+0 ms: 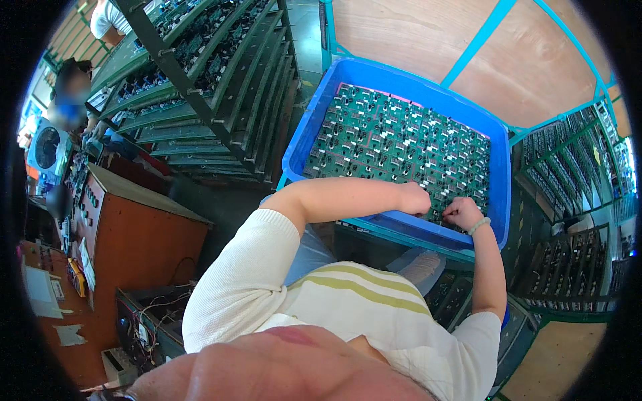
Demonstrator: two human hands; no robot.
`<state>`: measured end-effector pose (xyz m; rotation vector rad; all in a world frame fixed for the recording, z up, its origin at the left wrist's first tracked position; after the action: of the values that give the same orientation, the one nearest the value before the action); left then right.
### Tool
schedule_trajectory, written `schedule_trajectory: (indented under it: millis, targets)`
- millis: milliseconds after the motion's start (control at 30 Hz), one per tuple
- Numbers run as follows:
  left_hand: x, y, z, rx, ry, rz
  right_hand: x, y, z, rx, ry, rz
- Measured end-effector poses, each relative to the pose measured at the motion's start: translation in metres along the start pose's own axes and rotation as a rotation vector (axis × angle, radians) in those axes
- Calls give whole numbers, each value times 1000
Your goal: The person attaches small components onto circuit boards in a blue bin by hand, pressing them into place one by one.
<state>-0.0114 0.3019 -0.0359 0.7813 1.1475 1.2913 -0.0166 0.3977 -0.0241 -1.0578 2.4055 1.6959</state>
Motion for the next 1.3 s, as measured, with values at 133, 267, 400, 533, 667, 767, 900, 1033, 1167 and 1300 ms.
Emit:
schedule_trajectory:
  millis: [133,267,400,533,667,767,900,1033,1167,1300]
  targets:
    - [2,-1,0,33,18,-2,3,0,0,-7,37,9]
    - [3,-5,-5,-11,44,-38,2,1,-3,-28,117,22]
    - [-10,16,-4,-355,-123,163,-30,27,-13,519,16,138]
    - [2,9,-41,-986,-21,302,-89,98,-121,646,555,426]
    - [-3,3,-45,-1253,8,223,-134,138,-223,882,897,614]
    - [-29,15,-42,-1574,138,201,-169,132,-261,849,1595,471]
    - [-12,22,-34,-1468,212,157,-192,112,-263,870,1712,367]
    - [8,29,-29,-1369,226,224,-224,98,-272,825,1895,130]
    - [16,33,-31,-1575,149,269,-294,58,-259,729,2120,-195]
    - [40,47,-14,-1609,132,328,-277,71,-244,748,2122,-637]
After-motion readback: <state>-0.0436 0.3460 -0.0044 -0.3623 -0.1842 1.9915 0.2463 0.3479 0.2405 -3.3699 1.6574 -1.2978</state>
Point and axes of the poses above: each hand's wrist, its own x-axis towards the middle knuckle, its own y-axis out of the back of the hand, z = x × y, the point moved 8 cm from there along x, towards the middle knuckle, and after that the axes turned 13 degrees about -z, right-handed, at the moved point
